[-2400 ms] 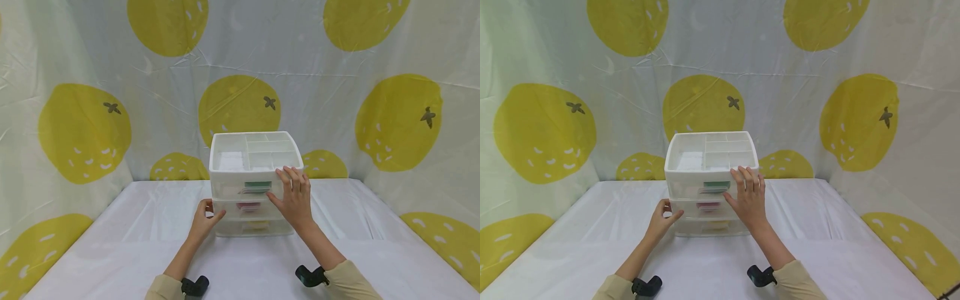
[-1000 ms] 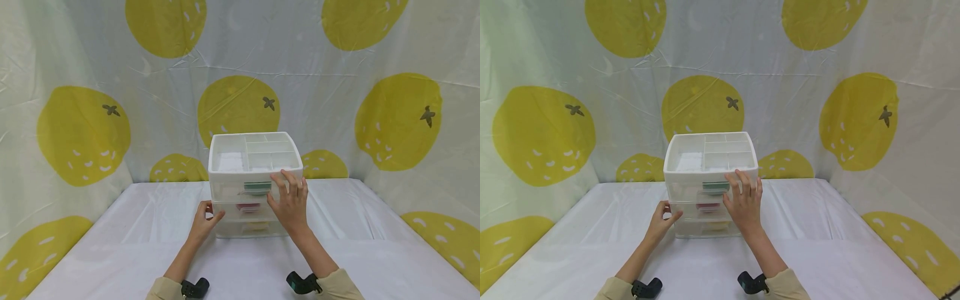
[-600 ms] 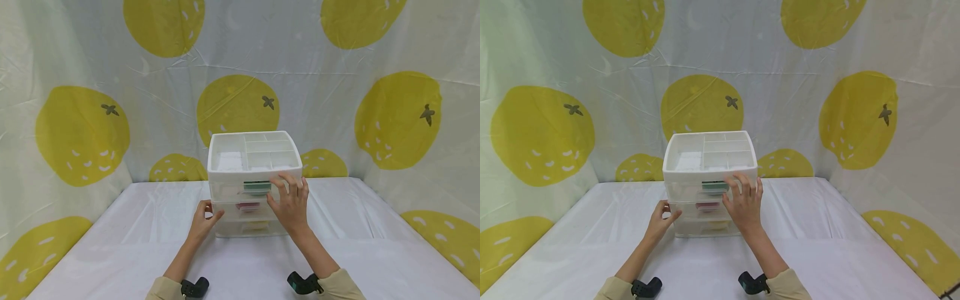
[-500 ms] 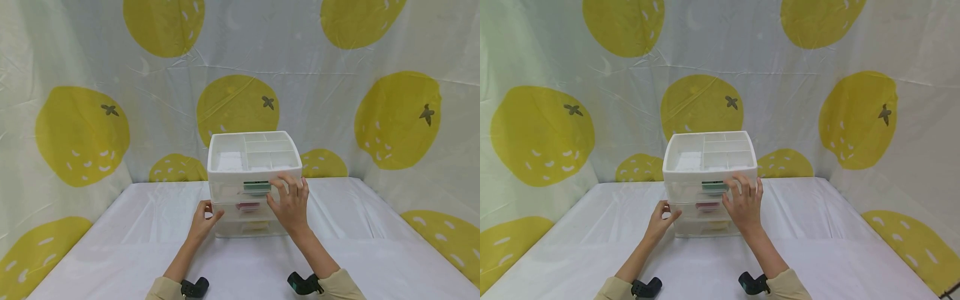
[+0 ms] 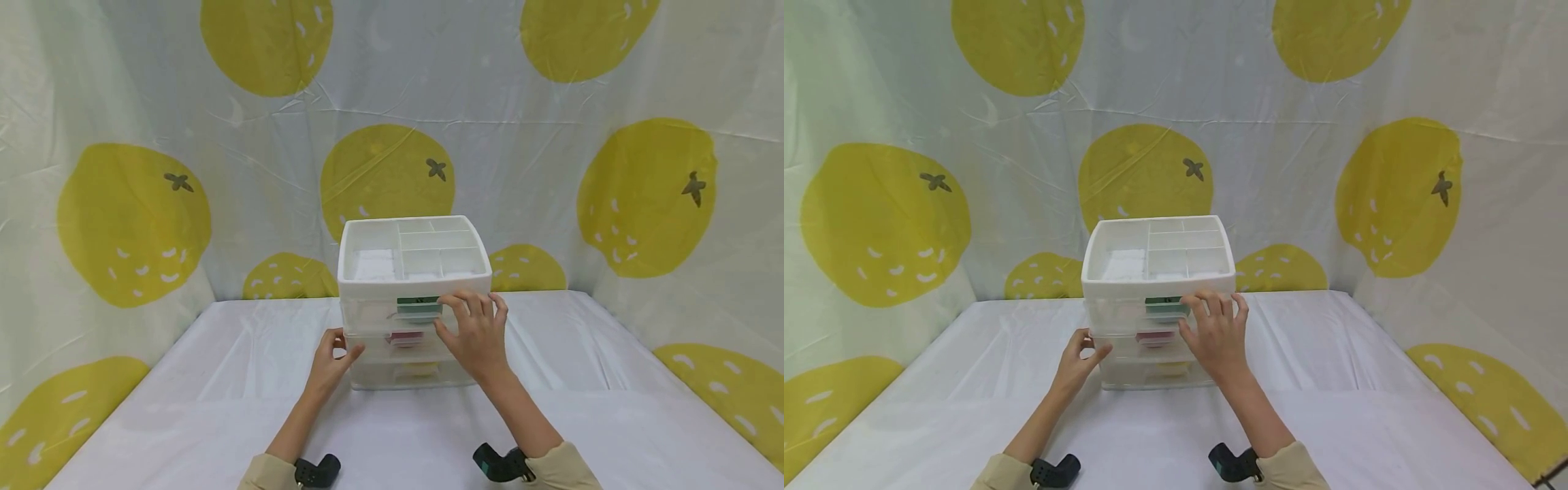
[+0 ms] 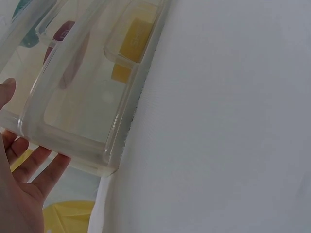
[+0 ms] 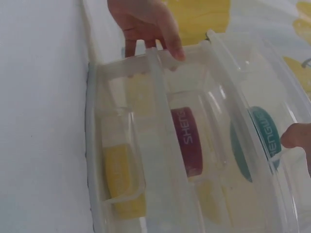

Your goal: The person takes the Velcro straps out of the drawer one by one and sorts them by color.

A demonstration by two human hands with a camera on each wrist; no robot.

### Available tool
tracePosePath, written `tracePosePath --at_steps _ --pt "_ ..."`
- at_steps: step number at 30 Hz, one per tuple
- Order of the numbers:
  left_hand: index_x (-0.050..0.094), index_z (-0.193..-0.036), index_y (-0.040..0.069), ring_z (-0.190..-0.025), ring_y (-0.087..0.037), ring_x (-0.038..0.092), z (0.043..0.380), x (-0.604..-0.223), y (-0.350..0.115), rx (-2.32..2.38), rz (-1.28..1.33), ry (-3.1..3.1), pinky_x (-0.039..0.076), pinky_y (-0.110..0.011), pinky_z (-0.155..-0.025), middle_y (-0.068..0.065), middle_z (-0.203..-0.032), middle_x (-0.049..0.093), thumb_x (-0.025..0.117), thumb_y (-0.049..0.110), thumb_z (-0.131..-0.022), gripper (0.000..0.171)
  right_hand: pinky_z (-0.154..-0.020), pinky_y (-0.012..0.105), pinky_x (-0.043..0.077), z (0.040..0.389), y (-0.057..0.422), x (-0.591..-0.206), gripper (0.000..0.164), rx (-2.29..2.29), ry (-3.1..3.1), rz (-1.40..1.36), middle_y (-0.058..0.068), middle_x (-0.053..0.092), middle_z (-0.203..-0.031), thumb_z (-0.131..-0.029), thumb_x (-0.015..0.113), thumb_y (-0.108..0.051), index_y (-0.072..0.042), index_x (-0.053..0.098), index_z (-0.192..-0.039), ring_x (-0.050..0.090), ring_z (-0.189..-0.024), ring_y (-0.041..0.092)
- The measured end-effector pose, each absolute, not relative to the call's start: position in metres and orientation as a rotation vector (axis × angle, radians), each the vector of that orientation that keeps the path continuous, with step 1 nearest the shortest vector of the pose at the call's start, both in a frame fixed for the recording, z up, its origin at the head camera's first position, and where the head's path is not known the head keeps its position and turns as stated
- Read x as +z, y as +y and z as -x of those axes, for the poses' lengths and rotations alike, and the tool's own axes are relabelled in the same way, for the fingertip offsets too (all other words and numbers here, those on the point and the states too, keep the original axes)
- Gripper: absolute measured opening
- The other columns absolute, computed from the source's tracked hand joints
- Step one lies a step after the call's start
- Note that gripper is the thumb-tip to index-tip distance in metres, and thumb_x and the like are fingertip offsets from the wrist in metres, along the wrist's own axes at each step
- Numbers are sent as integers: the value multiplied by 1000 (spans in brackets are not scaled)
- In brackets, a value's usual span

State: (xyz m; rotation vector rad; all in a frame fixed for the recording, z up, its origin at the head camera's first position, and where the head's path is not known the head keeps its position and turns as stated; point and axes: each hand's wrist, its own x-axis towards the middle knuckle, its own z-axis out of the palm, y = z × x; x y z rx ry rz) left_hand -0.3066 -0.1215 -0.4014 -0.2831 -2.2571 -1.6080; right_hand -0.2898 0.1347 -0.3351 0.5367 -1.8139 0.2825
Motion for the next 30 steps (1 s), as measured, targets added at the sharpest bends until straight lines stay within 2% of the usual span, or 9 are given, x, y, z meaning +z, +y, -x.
tracePosePath --at_steps 9,18,25,30 --pt "53 -106 7 -83 -8 47 307 -402 -124 -1607 298 -2255 47 -19 -67 -5 -97 50 69 23 -80 34 -78 47 27 283 142 -327 41 244 -1866 -641 7 51 -99 -64 76 -21 -13 55 -98 44 -86 25" --pt "53 -106 7 -85 -11 49 307 -400 -126 -1599 291 -2255 47 -20 -68 -6 -101 51 69 22 -80 35 -78 44 30 275 144 -313 45 253 -2007 -686 3 51 -98 -61 83 -24 -18 57 -97 46 -87 24" --pt "55 -107 10 -89 -11 50 306 -402 -129 -1621 253 -2277 47 -19 -69 -2 -104 51 70 26 -79 36 -71 37 39 268 150 -303 29 321 -2010 -730 -1 60 -93 -66 79 -17 -20 64 -90 56 -88 23" --pt "56 -106 11 -88 -12 51 304 -403 -129 -1632 248 -2266 47 -18 -69 -1 -104 52 71 26 -77 36 -66 34 39 267 152 -302 24 386 -1971 -761 -2 62 -88 -66 78 -13 -20 66 -86 57 -84 20"
